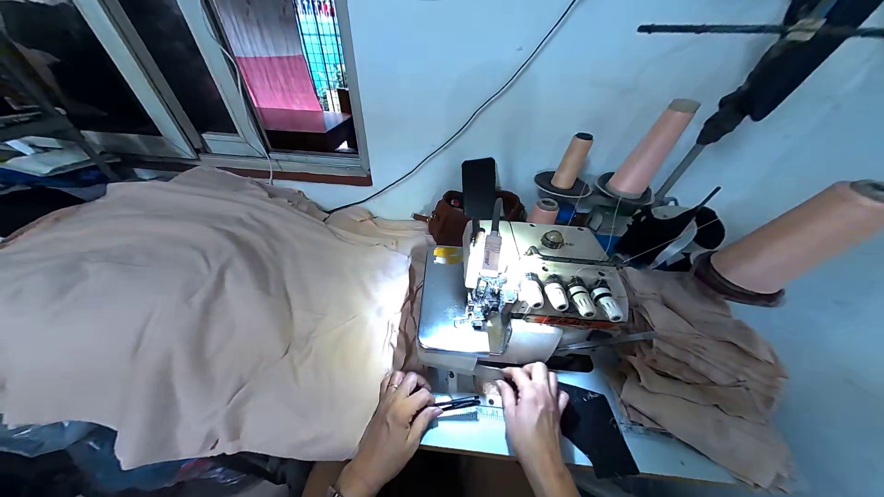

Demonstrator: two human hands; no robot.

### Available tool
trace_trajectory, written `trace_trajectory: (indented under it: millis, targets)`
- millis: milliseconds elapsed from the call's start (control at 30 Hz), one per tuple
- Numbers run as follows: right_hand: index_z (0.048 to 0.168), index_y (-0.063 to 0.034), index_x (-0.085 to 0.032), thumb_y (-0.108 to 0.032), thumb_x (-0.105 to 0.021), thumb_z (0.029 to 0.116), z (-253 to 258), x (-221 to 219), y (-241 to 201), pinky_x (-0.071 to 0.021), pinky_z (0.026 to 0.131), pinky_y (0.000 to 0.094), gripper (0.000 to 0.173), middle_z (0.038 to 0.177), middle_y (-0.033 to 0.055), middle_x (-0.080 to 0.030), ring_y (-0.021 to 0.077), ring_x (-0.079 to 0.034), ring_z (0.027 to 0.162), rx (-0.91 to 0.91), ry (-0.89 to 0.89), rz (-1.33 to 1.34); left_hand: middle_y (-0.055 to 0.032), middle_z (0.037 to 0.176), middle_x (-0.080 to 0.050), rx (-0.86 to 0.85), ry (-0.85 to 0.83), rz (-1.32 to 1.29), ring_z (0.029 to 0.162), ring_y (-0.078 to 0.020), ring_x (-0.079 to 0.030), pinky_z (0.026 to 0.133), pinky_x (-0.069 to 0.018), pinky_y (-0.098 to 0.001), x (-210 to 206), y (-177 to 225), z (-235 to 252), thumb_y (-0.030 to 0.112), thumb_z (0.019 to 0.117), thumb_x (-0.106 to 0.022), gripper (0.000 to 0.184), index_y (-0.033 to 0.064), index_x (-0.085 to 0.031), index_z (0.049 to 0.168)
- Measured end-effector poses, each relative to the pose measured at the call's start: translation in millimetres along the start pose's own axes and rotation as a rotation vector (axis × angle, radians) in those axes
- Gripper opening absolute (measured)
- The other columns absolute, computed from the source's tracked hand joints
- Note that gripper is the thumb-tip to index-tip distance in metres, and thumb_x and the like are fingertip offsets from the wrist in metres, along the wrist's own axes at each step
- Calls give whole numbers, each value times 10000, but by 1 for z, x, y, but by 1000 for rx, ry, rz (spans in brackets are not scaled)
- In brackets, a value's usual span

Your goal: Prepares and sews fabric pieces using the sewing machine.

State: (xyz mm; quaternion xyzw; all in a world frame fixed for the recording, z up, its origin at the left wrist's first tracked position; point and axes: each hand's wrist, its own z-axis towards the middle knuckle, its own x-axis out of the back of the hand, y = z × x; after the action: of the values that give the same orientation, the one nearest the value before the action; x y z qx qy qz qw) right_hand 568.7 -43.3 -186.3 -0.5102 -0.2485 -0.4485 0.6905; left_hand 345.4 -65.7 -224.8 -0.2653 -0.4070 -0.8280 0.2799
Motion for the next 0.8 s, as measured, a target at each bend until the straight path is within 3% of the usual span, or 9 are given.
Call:
trace_trajectory:
  millis: [100, 167, 267, 467, 600, 667, 800]
  targets:
    - [1004, -44, -775, -234, -773, 902, 6, 4, 6, -432, 929, 645, 215, 1083, 225, -649, 454, -587, 1119, -130, -8, -70, -7, 1011, -680, 0, -8, -1, 1053, -200, -600, 1051, -377, -456, 0, 0, -1, 395, 1034, -532, 323, 171, -725, 904]
    - [987, -59, -772, -290, -791, 889, 13, 3, 6, -412, 951, 632, 252, 1082, 196, -653, 428, -584, 1137, -188, -29, -133, -1, 999, -683, -3, -10, 7, 1041, -196, -605, 1055, -374, -460, -2, 1, 0, 391, 1033, -533, 319, 173, -725, 900]
    - [909, -82, -768, -256, -790, 879, 20, 0, 0, -382, 966, 632, 179, 1067, 167, -653, 395, -577, 1147, -263, -24, -147, 2, 1004, -687, -7, -7, 12, 1038, -190, -608, 1048, -385, -446, -2, 1, 0, 381, 1034, -535, 314, 170, -723, 897]
    - [901, -107, -790, -200, -760, 896, 16, -8, -2, -363, 957, 653, 98, 1066, 171, -648, 400, -567, 1152, -297, 7, -88, -10, 997, -689, -4, -27, 4, 1036, -197, -611, 1041, -387, -440, 0, 1, 0, 360, 1036, -541, 307, 150, -721, 901]
    - [873, -67, -766, -124, -674, 926, 10, -11, 12, -384, 918, 664, 121, 998, 187, -641, 432, -583, 1083, -170, 113, 94, -15, 979, -699, -15, -12, -6, 1016, -205, -627, 1037, -394, -454, -1, 2, 0, 346, 1033, -542, 307, 140, -728, 902]
    - [864, -82, -768, -150, -661, 915, 3, -9, 18, -394, 878, 655, 136, 962, 145, -640, 411, -593, 1035, -40, 128, 136, -14, 983, -697, -7, -15, -25, 1025, -199, -622, 1040, -391, -444, -1, 2, 0, 350, 1036, -540, 313, 137, -723, 899]
    - [953, -123, -792, -184, -727, 911, -5, 6, 15, -395, 895, 650, 99, 1051, 133, -645, 413, -567, 1096, 60, -81, 41, -15, 968, -693, -14, -12, -33, 1018, -193, -623, 1044, -392, -435, -1, 1, 0, 350, 1042, -536, 318, 131, -717, 899]
